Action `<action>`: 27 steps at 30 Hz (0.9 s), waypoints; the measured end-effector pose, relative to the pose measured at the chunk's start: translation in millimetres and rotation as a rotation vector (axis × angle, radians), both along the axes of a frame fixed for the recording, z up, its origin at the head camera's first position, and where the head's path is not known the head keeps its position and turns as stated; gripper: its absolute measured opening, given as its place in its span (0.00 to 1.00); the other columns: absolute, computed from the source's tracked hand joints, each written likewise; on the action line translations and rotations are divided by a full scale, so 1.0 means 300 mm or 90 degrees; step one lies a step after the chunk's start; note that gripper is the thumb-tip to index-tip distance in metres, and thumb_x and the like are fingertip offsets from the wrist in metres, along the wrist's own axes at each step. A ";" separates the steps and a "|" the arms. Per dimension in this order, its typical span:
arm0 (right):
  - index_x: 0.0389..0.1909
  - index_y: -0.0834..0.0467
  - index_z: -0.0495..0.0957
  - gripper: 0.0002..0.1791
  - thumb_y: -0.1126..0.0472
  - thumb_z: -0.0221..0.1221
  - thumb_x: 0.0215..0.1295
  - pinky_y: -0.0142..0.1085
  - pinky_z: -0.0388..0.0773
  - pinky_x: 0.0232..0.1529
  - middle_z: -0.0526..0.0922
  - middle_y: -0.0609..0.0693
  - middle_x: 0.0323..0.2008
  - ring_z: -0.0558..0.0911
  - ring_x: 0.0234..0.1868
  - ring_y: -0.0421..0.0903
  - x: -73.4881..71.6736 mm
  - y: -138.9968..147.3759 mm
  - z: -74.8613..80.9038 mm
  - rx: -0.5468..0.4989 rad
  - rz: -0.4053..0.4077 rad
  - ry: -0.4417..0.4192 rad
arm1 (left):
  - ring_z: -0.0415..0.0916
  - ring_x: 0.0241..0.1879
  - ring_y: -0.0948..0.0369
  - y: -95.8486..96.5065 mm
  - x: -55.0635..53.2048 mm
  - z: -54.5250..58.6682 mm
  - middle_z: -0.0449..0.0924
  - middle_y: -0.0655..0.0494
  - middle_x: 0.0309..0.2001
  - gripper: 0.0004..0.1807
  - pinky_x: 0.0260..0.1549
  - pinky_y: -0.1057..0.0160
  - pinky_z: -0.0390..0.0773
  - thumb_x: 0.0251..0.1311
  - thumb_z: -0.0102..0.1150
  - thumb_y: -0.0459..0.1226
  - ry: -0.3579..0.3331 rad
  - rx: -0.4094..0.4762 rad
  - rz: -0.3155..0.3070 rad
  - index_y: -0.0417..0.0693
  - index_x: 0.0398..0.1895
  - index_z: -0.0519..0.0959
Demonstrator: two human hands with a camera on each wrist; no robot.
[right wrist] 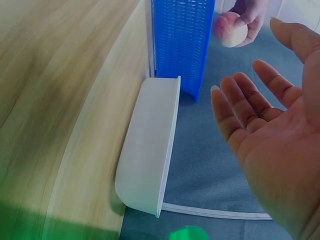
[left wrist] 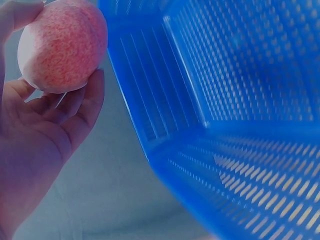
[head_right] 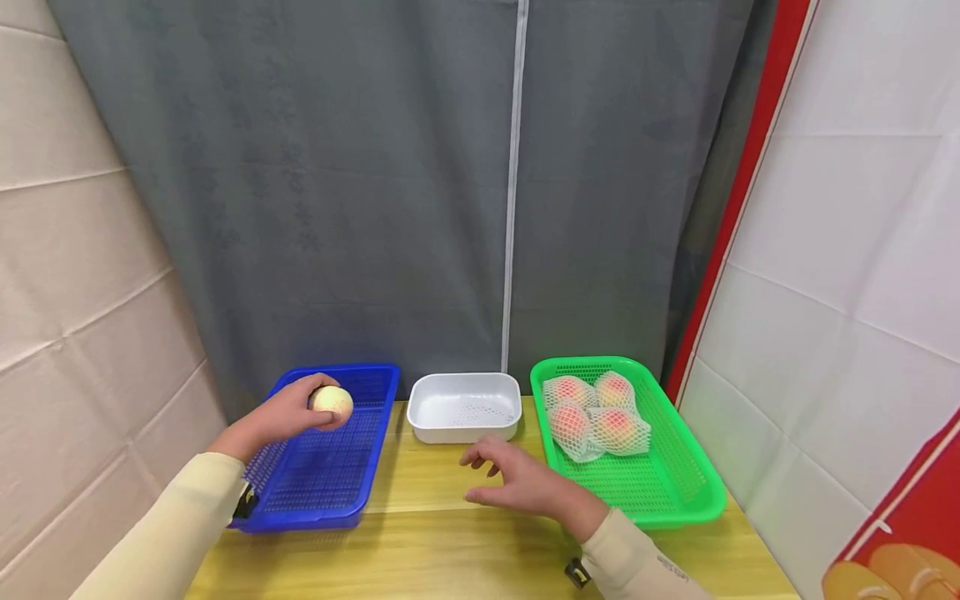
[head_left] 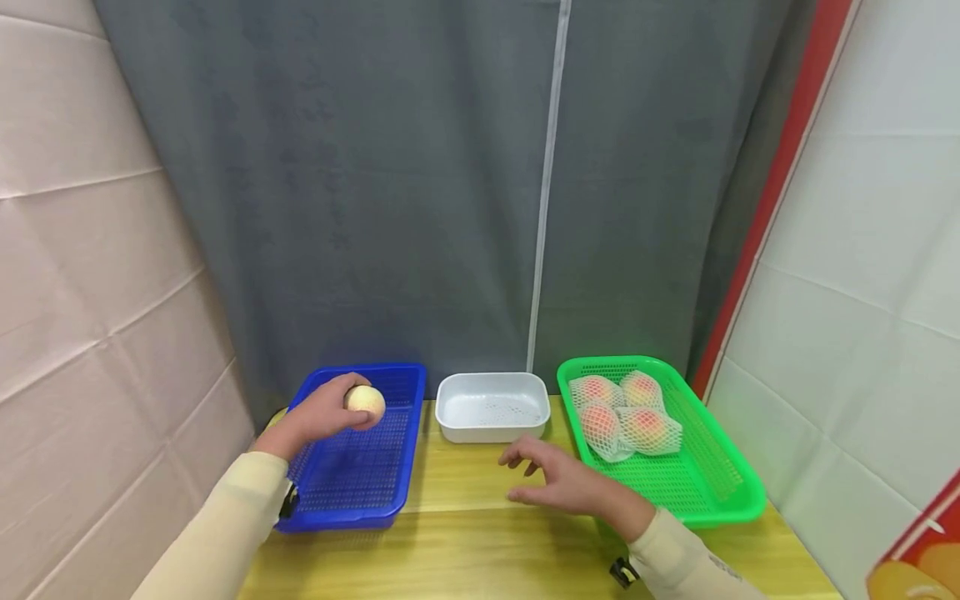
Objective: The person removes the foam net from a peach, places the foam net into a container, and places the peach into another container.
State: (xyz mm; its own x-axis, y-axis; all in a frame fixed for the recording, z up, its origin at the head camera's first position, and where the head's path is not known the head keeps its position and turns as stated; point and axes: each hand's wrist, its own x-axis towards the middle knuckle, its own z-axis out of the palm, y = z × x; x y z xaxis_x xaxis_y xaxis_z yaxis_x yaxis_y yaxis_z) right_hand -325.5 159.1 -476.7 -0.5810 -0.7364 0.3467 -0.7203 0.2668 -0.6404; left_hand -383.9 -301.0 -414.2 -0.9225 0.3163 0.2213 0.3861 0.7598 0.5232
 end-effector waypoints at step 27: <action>0.58 0.52 0.81 0.16 0.54 0.71 0.75 0.41 0.84 0.58 0.79 0.46 0.53 0.82 0.54 0.43 0.009 -0.023 -0.107 0.199 -0.085 0.170 | 0.79 0.38 0.48 -0.092 -0.182 0.001 0.82 0.43 0.41 0.30 0.40 0.46 0.82 0.57 0.77 0.44 -0.029 -0.126 0.092 0.32 0.55 0.78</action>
